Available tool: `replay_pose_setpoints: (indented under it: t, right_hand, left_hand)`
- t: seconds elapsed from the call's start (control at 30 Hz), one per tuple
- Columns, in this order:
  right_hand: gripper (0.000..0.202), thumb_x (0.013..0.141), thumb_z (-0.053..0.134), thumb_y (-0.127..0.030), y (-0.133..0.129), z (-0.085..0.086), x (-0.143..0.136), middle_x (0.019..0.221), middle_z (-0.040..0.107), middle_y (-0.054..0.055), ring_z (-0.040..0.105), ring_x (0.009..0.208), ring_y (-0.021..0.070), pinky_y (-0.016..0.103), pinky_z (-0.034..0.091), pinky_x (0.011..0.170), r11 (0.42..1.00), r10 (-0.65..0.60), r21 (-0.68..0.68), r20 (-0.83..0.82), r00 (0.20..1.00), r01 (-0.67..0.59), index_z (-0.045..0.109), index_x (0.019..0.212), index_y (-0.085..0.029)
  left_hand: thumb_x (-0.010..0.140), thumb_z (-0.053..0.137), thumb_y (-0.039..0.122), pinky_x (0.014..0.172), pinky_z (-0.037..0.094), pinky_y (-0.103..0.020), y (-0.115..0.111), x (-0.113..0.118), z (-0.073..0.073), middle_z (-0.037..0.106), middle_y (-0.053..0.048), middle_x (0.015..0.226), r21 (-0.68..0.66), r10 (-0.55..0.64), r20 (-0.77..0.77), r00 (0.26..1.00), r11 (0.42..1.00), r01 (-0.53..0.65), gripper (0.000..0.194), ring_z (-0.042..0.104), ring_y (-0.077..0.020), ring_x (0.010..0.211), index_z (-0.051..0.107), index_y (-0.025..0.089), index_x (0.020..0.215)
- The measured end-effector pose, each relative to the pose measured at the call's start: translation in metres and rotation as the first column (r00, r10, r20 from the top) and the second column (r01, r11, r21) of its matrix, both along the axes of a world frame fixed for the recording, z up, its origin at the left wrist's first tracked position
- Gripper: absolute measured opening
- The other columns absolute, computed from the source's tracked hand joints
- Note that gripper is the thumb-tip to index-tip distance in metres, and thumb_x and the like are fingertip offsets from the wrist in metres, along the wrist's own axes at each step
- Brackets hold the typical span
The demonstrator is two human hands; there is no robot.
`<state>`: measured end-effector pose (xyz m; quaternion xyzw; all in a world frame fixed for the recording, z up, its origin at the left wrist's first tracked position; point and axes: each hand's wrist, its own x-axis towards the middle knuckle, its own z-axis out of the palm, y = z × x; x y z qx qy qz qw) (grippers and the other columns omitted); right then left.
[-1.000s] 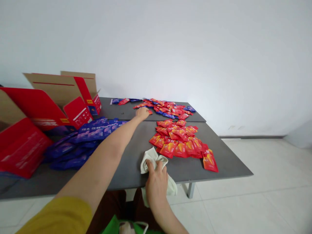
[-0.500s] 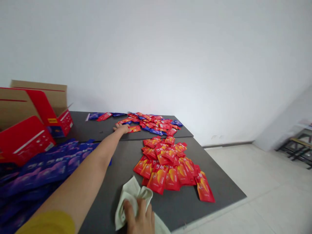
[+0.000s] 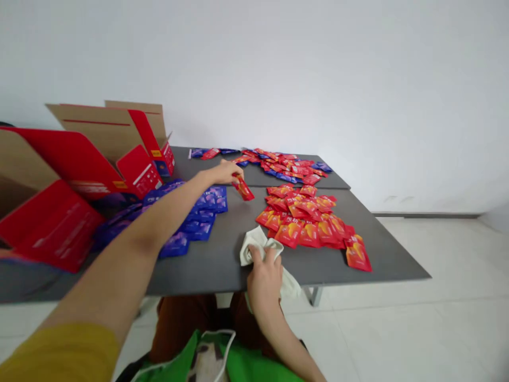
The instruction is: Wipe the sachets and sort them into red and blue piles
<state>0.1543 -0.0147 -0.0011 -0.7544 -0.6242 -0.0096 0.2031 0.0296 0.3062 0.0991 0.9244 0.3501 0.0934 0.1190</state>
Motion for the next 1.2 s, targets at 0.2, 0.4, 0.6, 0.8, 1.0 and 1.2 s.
replay_pose_setpoints:
  t: [0.2, 0.4, 0.6, 0.8, 1.0, 1.2]
  right_hand:
    - [0.054, 0.078, 0.04, 0.0, -0.01, 0.0, 0.015, 0.102, 0.051, 0.009, 0.052, 0.094, 0.0227, 0.035, 0.043, 0.086, 0.968, 0.226, 0.176, -0.292, 0.929, -0.18, 0.064, 0.119, -0.026]
    - [0.052, 0.079, 0.038, -0.003, -0.038, 0.014, 0.028, 0.098, 0.051, 0.007, 0.052, 0.093, 0.0202, 0.035, 0.044, 0.088, 0.901, 0.364, 0.385, -0.413, 0.835, -0.202, 0.064, 0.119, -0.024]
    - [0.054, 0.078, 0.038, -0.002, -0.053, 0.022, 0.029, 0.098, 0.05, 0.007, 0.052, 0.093, 0.0197, 0.035, 0.044, 0.088, 0.897, 0.374, 0.389, -0.414, 0.83, -0.21, 0.064, 0.119, -0.025]
    - [0.049, 0.078, 0.038, -0.005, -0.035, 0.019, 0.041, 0.093, 0.054, 0.006, 0.055, 0.089, 0.0189, 0.034, 0.045, 0.086, 0.884, 0.383, 0.431, -0.449, 0.807, -0.18, 0.066, 0.114, -0.023]
    - [0.047, 0.08, 0.04, -0.009, -0.012, 0.037, 0.059, 0.099, 0.059, 0.007, 0.054, 0.094, 0.0199, 0.039, 0.042, 0.09, 0.84, 0.372, 0.531, -0.418, 0.829, -0.109, 0.064, 0.117, -0.024]
    - [0.05, 0.079, 0.038, -0.004, 0.016, 0.036, 0.041, 0.103, 0.056, 0.006, 0.052, 0.102, 0.0183, 0.037, 0.042, 0.094, 0.751, 0.622, 0.519, -0.347, 0.702, -0.408, 0.065, 0.116, -0.026]
  left_hand:
    - [0.062, 0.071, 0.012, 0.068, 0.035, -0.023, -0.06, -0.028, 0.059, 0.071, 0.0, 0.072, -0.133, -0.082, -0.243, 0.966, 0.99, 0.051, 0.022, 0.055, -0.0136, 0.067, 0.076, 0.017, 0.083]
    - [0.055, 0.076, 0.022, 0.063, 0.036, -0.022, -0.116, 0.007, 0.057, 0.071, 0.003, 0.066, -0.314, -0.221, -0.404, 0.887, 0.945, 0.093, 0.022, 0.056, -0.013, 0.061, 0.077, 0.023, 0.077]
    - [0.058, 0.077, 0.031, 0.073, 0.042, -0.028, -0.139, 0.044, -0.008, 0.074, -0.003, 0.084, -0.259, -0.262, -0.471, 0.843, 0.954, 0.152, 0.031, 0.061, -0.019, 0.075, 0.076, 0.022, 0.087]
    - [0.077, 0.066, 0.044, 0.109, 0.021, -0.052, -0.168, 0.009, -0.016, 0.062, -0.008, 0.126, 0.197, -0.116, -0.134, 0.984, 0.97, 0.141, 0.053, 0.048, -0.0251, 0.12, 0.058, 0.023, 0.126]
    - [0.092, 0.046, 0.037, 0.115, 0.006, -0.059, -0.281, -0.022, -0.041, 0.069, -0.006, 0.109, 0.369, 0.202, 0.322, 0.925, 0.873, -0.319, 0.033, 0.05, -0.0244, 0.116, 0.067, 0.022, 0.113]
    - [0.09, 0.042, 0.021, 0.11, 0.033, -0.045, -0.335, -0.006, -0.124, 0.065, -0.008, 0.119, 0.369, 0.207, 0.453, 0.867, 0.842, -0.394, 0.034, 0.046, -0.024, 0.125, 0.065, 0.015, 0.114]
